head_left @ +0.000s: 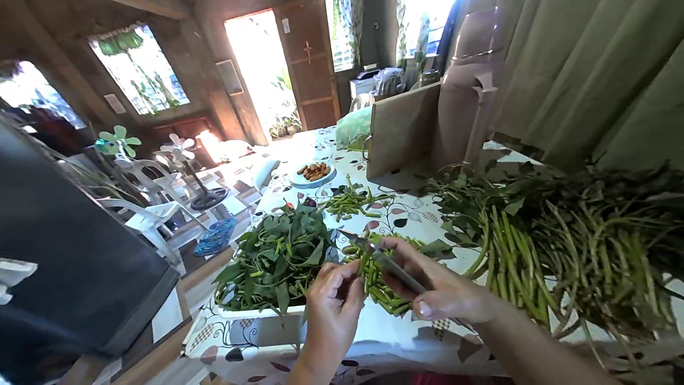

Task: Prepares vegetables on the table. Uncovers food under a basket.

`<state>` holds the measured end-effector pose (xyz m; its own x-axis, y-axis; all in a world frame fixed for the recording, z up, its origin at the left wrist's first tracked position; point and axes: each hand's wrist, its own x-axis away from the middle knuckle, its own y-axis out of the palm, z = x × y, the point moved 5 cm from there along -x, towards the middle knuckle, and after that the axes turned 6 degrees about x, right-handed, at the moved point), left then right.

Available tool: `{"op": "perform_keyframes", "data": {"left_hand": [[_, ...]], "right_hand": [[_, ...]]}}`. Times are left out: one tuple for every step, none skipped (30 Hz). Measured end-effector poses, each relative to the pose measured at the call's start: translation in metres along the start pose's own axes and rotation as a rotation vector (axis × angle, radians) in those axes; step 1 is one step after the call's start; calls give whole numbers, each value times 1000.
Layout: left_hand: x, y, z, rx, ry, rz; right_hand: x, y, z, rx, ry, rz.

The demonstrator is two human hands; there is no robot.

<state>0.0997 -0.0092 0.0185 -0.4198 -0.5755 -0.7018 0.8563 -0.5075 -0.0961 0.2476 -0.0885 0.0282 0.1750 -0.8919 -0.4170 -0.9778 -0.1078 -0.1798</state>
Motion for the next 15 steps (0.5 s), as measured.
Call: {"op": "perform_keyframes", "data": {"left_hand": [[-1,2,0,-2,-18,-1],[-1,3,0,-7,-40,-5],[-2,5,0,-13,-61,-14],[-1,7,0,-31,-80,-31],[0,9,0,-54,-98,-54],[2,11,0,-77,-113,-75],[4,13,0,-99,-129,-95],[5,15,0,-112,-148,-111],[7,15,-1,-120,-157,-118],[7,15,-3,-124,-161,-111],[6,14,-6,-118,-159,-94],[6,13,-8,-107,-160,-81],[5,12,-9,-91,-161,-73],[4,12,-9,-71,-163,-72],[4,13,-9,-46,-167,-77]], "right_hand": [[0,1,-1,40,7,45],[0,1,0,98,17,112],[1,2,0,186,30,189],[1,1,1,291,37,258],[2,0,2,404,42,322],[3,-3,3,502,56,384],[3,-7,5,542,81,421],[4,-11,7,507,122,417],[5,-14,9,413,154,391],[6,-16,10,285,163,353],[7,-17,12,135,154,312],[8,-17,14,-3,134,276],[10,-18,16,-99,123,238],[13,-17,15,-160,117,196],[14,-15,14,-192,114,158]]}}
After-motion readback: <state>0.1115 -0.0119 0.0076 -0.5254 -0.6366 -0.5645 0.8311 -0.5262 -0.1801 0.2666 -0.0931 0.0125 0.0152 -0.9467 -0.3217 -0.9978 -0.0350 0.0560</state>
